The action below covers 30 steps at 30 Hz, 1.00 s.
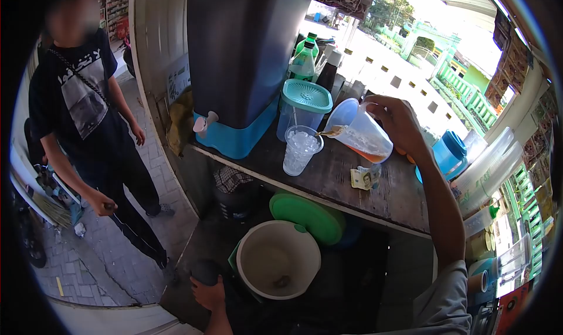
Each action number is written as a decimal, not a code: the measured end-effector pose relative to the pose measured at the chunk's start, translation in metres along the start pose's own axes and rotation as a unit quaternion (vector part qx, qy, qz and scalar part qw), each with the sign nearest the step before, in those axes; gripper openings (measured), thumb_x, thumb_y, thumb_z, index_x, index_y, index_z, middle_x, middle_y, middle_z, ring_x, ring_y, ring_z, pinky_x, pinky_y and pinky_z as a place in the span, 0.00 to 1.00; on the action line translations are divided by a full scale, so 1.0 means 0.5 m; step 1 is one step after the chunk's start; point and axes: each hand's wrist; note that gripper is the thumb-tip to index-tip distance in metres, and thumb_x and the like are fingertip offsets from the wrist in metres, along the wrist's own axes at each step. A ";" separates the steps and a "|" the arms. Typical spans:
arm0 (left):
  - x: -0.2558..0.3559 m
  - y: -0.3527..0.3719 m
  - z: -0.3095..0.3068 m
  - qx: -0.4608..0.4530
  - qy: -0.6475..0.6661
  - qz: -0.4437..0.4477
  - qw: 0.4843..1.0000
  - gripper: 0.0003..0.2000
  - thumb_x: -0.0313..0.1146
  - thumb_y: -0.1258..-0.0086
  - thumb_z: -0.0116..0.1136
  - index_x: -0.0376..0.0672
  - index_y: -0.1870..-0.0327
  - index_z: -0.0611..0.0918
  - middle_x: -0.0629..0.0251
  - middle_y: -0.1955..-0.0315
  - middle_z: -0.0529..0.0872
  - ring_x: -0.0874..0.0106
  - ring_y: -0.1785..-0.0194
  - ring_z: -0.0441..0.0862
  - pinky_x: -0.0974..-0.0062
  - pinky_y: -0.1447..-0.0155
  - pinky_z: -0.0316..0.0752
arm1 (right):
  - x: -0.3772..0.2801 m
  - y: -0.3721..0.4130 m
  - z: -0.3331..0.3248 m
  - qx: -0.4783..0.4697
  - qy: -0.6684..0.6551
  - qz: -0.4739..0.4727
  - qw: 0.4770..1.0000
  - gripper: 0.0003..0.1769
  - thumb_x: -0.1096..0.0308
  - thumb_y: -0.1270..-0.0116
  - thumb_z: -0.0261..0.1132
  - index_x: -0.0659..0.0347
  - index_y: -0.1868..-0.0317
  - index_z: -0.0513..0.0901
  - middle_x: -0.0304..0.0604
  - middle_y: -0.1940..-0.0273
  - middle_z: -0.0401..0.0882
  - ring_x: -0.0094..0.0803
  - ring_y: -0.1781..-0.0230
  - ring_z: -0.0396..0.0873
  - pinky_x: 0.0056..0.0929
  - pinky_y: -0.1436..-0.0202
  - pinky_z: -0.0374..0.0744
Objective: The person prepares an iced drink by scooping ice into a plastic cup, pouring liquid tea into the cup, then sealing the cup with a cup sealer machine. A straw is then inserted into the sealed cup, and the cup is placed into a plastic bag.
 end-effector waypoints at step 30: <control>0.011 0.001 -0.004 0.001 -0.015 -0.011 1.000 0.47 0.51 0.52 0.70 0.40 0.32 0.59 0.50 0.45 0.71 0.55 0.41 0.72 0.61 0.37 0.67 | 0.014 -0.041 0.027 -0.056 0.035 -0.054 0.996 0.11 0.71 0.34 0.61 0.67 0.55 0.82 0.51 0.61 0.84 0.35 0.62 0.84 0.31 0.56 0.80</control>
Point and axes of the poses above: each hand's wrist, its own y-axis away from the middle knuckle, its own z-axis out of the palm, x = y × z
